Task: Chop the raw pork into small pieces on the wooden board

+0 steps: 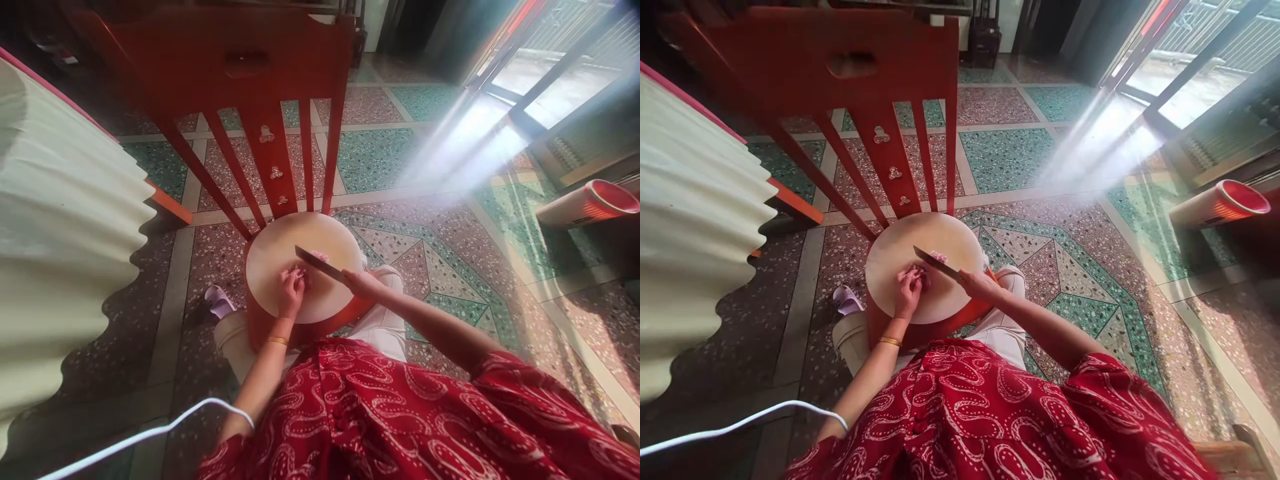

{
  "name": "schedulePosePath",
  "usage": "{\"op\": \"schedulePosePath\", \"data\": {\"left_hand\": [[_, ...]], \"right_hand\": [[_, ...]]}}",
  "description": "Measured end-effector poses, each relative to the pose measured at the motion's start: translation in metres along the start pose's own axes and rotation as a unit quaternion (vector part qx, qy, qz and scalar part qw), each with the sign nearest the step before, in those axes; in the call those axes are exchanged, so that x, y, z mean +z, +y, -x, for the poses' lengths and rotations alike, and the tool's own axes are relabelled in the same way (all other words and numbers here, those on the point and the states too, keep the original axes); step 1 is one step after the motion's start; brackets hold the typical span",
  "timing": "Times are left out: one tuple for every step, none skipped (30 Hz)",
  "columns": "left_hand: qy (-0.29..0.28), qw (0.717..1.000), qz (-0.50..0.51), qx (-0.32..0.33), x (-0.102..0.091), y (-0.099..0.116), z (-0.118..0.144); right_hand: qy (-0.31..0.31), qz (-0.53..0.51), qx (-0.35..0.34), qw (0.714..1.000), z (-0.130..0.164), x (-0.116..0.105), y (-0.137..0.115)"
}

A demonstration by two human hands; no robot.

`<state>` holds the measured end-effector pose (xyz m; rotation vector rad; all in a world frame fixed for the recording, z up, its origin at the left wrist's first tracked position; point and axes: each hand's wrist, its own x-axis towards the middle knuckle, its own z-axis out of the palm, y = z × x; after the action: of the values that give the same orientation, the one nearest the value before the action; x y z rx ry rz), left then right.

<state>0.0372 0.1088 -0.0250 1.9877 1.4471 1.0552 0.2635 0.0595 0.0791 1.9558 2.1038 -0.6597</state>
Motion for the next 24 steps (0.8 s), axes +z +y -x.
{"op": "schedulePosePath", "data": {"left_hand": [[-0.003,1.000,0.005,0.000,-0.003,0.003,-0.001],[-0.010,1.000,0.011,0.001,-0.006,0.007,-0.002],[-0.019,1.000,0.019,0.003,-0.009,0.011,-0.002],[-0.026,0.999,0.026,0.002,-0.012,0.015,-0.003],[-0.029,0.999,0.032,0.000,-0.014,0.017,-0.002],[-0.027,0.999,0.033,-0.003,-0.016,0.019,-0.002],[-0.016,0.999,0.029,-0.006,-0.016,0.019,-0.001],[-0.001,1.000,0.018,-0.008,-0.015,0.018,-0.001],[0.014,1.000,0.004,-0.006,-0.013,0.017,0.000],[0.028,1.000,-0.010,-0.003,-0.010,0.014,0.001],[0.038,0.999,-0.022,0.001,-0.007,0.012,0.002],[0.043,0.999,-0.027,0.004,-0.004,0.009,0.003],[0.044,0.999,-0.028,0.007,-0.001,0.008,0.003],[0.042,0.999,-0.025,0.012,0.000,0.006,0.003],[0.040,0.999,-0.020,0.017,0.002,0.006,0.003],[0.037,0.999,-0.015,0.022,0.002,0.005,0.003],[0.034,0.999,-0.010,0.028,0.002,0.006,0.003],[0.032,0.999,-0.006,0.033,0.002,0.006,0.002],[0.030,0.999,-0.001,0.039,0.002,0.006,0.001],[0.026,0.999,0.004,0.047,0.001,0.006,0.001],[0.025,0.998,0.008,0.054,0.001,0.005,0.000],[0.027,0.998,0.011,0.062,0.002,0.005,-0.001],[0.031,0.997,0.012,0.068,0.002,0.005,-0.001],[0.035,0.997,0.012,0.072,0.003,0.005,-0.002]], "right_hand": [[0.014,-0.003,0.006,1.000,0.001,-0.002,-0.002],[0.029,-0.005,0.009,1.000,0.002,-0.005,-0.005],[0.040,-0.007,0.008,0.999,0.004,-0.008,-0.010],[0.045,-0.006,-0.001,0.999,0.007,-0.011,-0.016],[0.045,-0.003,-0.015,0.999,0.010,-0.014,-0.021],[0.041,0.002,-0.027,0.999,0.015,-0.016,-0.026],[0.034,0.008,-0.036,0.999,0.021,-0.018,-0.029],[0.025,0.013,-0.040,0.999,0.026,-0.020,-0.031],[0.019,0.018,-0.041,0.999,0.032,-0.021,-0.032],[0.012,0.023,-0.041,0.999,0.036,-0.022,-0.031],[0.004,0.029,-0.040,0.999,0.040,-0.022,-0.030],[-0.007,0.036,-0.040,0.999,0.043,-0.022,-0.028],[-0.018,0.044,-0.040,0.998,0.045,-0.022,-0.027],[-0.031,0.051,-0.038,0.997,0.046,-0.021,-0.025],[-0.044,0.058,-0.036,0.997,0.044,-0.021,-0.025],[-0.055,0.064,-0.033,0.996,0.041,-0.022,-0.026],[-0.064,0.068,-0.029,0.995,0.036,-0.022,-0.028],[-0.071,0.070,-0.027,0.995,0.028,-0.024,-0.032],[-0.076,0.069,-0.027,0.994,0.019,-0.026,-0.037],[-0.080,0.066,-0.030,0.994,0.007,-0.028,-0.044],[-0.083,0.061,-0.038,0.994,-0.005,-0.030,-0.051],[-0.085,0.055,-0.049,0.994,-0.018,-0.032,-0.059],[-0.087,0.049,-0.065,0.993,-0.029,-0.033,-0.065],[-0.089,0.044,-0.078,0.992,-0.037,-0.033,-0.070]]}}
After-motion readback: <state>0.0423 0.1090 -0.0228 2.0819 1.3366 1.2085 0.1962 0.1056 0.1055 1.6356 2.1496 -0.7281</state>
